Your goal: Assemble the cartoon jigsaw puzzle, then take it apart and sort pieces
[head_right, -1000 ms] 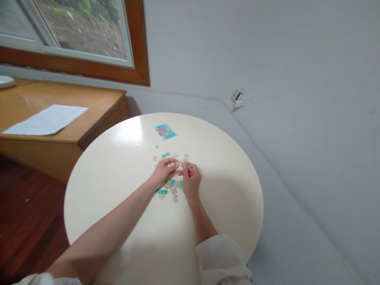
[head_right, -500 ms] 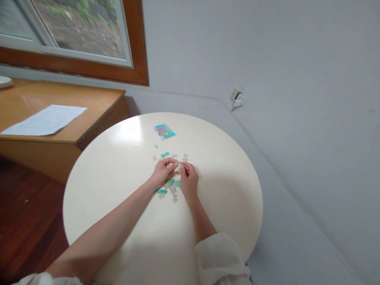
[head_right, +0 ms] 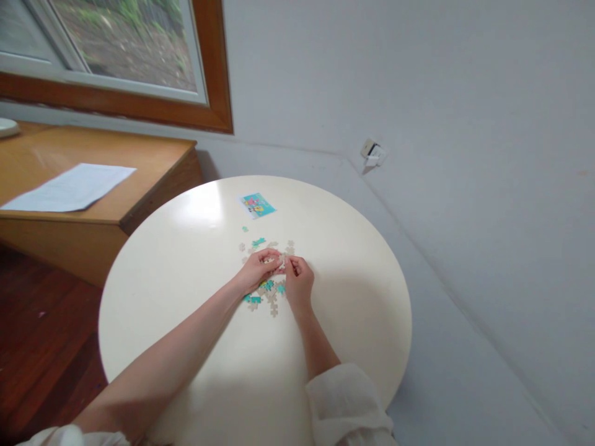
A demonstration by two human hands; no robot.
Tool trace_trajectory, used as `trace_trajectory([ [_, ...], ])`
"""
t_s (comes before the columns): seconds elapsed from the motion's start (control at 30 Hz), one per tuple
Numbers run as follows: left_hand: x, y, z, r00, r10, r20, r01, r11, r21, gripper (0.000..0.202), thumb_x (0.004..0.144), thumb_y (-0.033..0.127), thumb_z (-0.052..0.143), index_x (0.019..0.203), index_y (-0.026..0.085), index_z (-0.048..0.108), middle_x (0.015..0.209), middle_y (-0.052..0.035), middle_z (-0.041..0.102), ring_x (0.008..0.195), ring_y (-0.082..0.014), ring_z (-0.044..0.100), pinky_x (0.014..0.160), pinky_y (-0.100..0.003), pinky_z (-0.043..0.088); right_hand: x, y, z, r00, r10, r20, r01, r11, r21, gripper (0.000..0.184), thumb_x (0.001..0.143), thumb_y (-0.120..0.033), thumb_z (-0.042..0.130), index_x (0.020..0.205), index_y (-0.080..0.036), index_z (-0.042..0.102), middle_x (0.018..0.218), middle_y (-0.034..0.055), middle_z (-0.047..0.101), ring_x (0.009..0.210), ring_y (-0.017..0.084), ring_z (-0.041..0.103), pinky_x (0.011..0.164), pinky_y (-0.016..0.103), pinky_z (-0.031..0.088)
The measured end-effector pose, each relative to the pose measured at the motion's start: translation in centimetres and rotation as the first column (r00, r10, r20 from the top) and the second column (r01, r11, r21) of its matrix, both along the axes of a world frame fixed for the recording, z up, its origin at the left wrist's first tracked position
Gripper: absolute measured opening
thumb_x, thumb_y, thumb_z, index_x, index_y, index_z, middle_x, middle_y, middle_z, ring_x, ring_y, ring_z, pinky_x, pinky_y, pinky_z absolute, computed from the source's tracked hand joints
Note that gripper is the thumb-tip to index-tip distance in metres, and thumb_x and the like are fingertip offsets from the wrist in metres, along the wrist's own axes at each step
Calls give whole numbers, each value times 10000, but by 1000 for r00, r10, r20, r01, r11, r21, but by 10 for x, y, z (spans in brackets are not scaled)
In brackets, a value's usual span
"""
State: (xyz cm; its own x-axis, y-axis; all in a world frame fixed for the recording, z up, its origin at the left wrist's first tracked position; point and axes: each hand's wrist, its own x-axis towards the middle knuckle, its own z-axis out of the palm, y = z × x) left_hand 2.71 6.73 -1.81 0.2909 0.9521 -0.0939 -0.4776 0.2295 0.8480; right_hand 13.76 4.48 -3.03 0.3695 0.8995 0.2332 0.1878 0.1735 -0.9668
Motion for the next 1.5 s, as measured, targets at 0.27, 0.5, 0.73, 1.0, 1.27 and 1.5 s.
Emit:
trace_trajectory([
  [0.27, 1, 1, 0, 1000, 4, -9, -4, 1000, 8, 414, 469, 270, 839, 769, 128, 591, 589, 46, 594, 540, -82, 571, 604, -227, 487, 1, 1, 2, 998, -29, 49, 28, 1000, 11, 272, 757, -415, 532, 708, -159, 611, 605, -10, 598, 565, 125, 535, 558, 248, 449],
  [0.5, -2, 3, 1, 994, 97, -56, -95, 995, 38, 291, 538, 280, 794, 720, 123, 630, 586, 31, 596, 516, -67, 526, 531, -189, 402, 2, 1, 5, 998, -45, 44, 45, 999, -1, 293, 762, -436, 507, 683, -167, 592, 577, -23, 584, 537, 115, 518, 536, 238, 424],
  [0.73, -4, 4, 4, 983, 172, -72, -166, 983, 77, 244, 545, 274, 775, 686, 129, 637, 561, 33, 588, 527, -70, 515, 544, -192, 384, 0, 0, 7, 999, -47, -20, 46, 998, -30, 310, 728, -459, 534, 746, -160, 614, 607, -6, 618, 548, 130, 548, 523, 248, 449],
  [1.0, -4, 4, 4, 974, 215, -76, -206, 972, 114, 226, 557, 284, 749, 674, 138, 622, 567, 27, 591, 552, -78, 521, 582, -207, 398, 0, 0, 7, 999, -36, -15, 36, 999, 10, 317, 750, -431, 518, 822, -148, 642, 691, 32, 665, 621, 154, 595, 592, 284, 488],
  [1.27, -5, 4, 4, 954, 251, -165, -223, 960, 172, 236, 612, 359, 674, 710, 157, 602, 648, -3, 618, 620, -113, 566, 625, -240, 428, 2, 3, 5, 999, -11, -32, 12, 999, 41, 333, 780, -440, 491, 842, -147, 636, 724, 56, 673, 668, 179, 630, 652, 335, 529],
  [1.5, -22, 14, 19, 864, 314, -395, -178, 922, 343, 152, 635, 291, 662, 713, 165, 624, 784, -54, 649, 846, -210, 599, 883, -375, 432, 26, -17, 28, 830, 166, 532, -173, 984, -37, 554, 767, -465, 544, 1232, -163, 522, 1318, 166, 505, 1266, 278, 422, 1031, 477, 339],
])
